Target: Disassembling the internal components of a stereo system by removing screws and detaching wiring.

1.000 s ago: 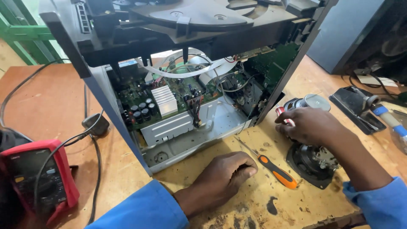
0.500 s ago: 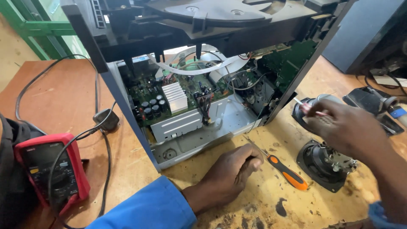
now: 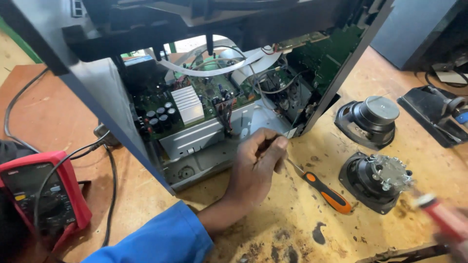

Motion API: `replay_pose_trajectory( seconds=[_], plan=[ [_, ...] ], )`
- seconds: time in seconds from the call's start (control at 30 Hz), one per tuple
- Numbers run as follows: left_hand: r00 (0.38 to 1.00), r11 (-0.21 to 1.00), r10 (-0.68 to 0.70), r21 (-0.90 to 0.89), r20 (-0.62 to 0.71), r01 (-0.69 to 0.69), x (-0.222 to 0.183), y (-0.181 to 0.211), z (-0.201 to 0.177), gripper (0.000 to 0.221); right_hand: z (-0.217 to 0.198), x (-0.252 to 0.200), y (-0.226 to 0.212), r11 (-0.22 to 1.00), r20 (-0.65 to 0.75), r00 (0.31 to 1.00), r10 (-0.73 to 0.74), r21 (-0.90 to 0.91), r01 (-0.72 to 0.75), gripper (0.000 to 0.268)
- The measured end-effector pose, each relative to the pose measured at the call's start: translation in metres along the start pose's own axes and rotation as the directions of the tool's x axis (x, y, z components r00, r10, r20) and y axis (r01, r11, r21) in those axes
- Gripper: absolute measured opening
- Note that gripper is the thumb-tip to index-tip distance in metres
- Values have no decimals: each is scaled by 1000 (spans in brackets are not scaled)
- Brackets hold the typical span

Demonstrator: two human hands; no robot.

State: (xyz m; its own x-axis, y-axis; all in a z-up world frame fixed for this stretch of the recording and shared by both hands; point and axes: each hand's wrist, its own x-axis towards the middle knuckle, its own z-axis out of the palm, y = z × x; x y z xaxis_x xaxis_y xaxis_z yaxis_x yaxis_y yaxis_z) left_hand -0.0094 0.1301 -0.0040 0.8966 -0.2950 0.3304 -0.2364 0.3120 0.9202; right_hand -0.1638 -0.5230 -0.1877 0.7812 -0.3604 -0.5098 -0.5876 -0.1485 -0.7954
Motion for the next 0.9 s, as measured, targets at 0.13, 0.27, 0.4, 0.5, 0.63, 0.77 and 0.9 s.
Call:
replay_pose_trajectory(
  seconds=[0.13,0.27,0.4,0.5,0.63,0.77,0.9],
  plan=[
    [999,989,-26,-144,18,29,2,1,6,26,224,-156,-109,978,-20,994,112,181,-106,70],
    [987,966,-157,-213,-36,145,4,-4,-2,23,347,-293,-236,969,-235,969,77,248,-17,50],
    [985,963,-170,-219,-36,159,6,-5,-4,24,347,-283,-208,960,-355,928,109,281,-5,38],
    [987,960,-161,-235,-18,152,7,-4,-5,25,346,-277,-192,902,-309,946,98,429,47,41],
    [984,963,-178,-207,-6,173,7,2,-4,25,332,-250,-137,815,-217,974,-63,552,175,49],
    [984,969,-167,-176,59,175,9,6,-5,27,329,-227,-124,737,-80,990,118,675,-33,48],
    [977,966,-202,-150,67,210,8,16,-3,29,331,-239,-124,772,-63,995,-76,628,98,53]
  ],
)
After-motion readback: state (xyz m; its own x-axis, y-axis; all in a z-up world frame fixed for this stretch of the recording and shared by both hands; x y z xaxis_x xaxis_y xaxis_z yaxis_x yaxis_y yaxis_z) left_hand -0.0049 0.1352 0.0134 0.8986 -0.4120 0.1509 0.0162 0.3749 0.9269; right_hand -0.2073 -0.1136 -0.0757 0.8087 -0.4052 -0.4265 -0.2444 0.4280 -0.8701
